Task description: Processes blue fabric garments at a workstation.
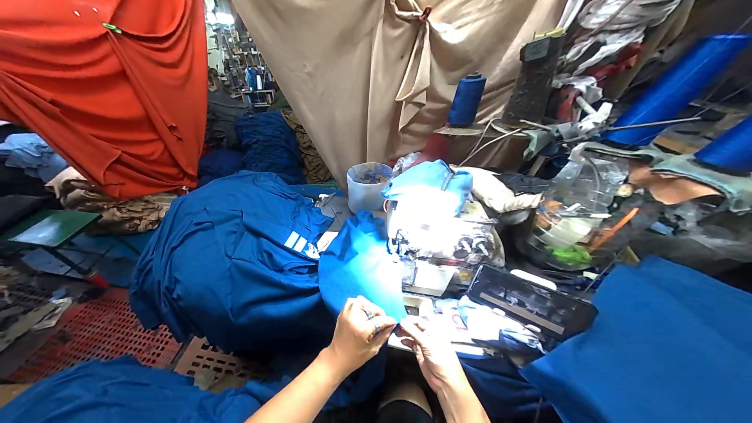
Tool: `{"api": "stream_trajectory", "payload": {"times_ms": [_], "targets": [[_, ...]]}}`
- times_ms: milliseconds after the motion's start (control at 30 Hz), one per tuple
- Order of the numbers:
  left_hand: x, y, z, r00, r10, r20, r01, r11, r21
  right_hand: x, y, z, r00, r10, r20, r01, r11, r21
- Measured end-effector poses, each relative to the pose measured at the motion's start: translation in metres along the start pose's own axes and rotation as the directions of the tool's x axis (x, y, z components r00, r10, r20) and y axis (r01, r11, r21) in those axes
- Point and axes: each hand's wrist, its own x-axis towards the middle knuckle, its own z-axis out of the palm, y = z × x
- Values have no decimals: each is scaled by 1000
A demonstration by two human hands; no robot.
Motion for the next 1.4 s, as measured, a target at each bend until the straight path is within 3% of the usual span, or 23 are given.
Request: {"api": "stream_trajectory", "payload": {"times_ms": [267,633,767,833,967,1033,1100,1167,1300,1400], "targets": [[1,7,4,998,36,-44,-33,997,73,-5,-4,-8,993,-84,86,92,992,-91],[-4,6,7,989,129,-69,-123,989,75,-3,-6,-1,981,-177,80,181,983,-36],[7,-3,11,992,120,-50,-97,940,327,-4,-16,5,977,-205,54,209,976,-69],[18,-15,10,992,123,-23,-106,922,373,-3,-13,6,973,-225,47,230,958,-172],[37,-23,16,985,148,89,-173,851,496,3,19,4,981,-192,8,182,915,-361],[42,-15,16,969,21,245,-152,835,528,4,26,3,981,-195,-13,176,911,-373],[54,-3,9,866,-194,461,-102,834,542,2,26,2,981,-193,-28,170,918,-359],[63,2,5,768,-298,567,-65,845,532,4,26,2,979,-202,-40,176,922,-346],[67,-6,6,808,-264,527,-37,869,493,24,17,5,965,-254,-59,218,910,-352],[68,-16,8,913,-110,393,-109,862,496,50,-6,10,962,-266,-60,218,885,-411]]}}
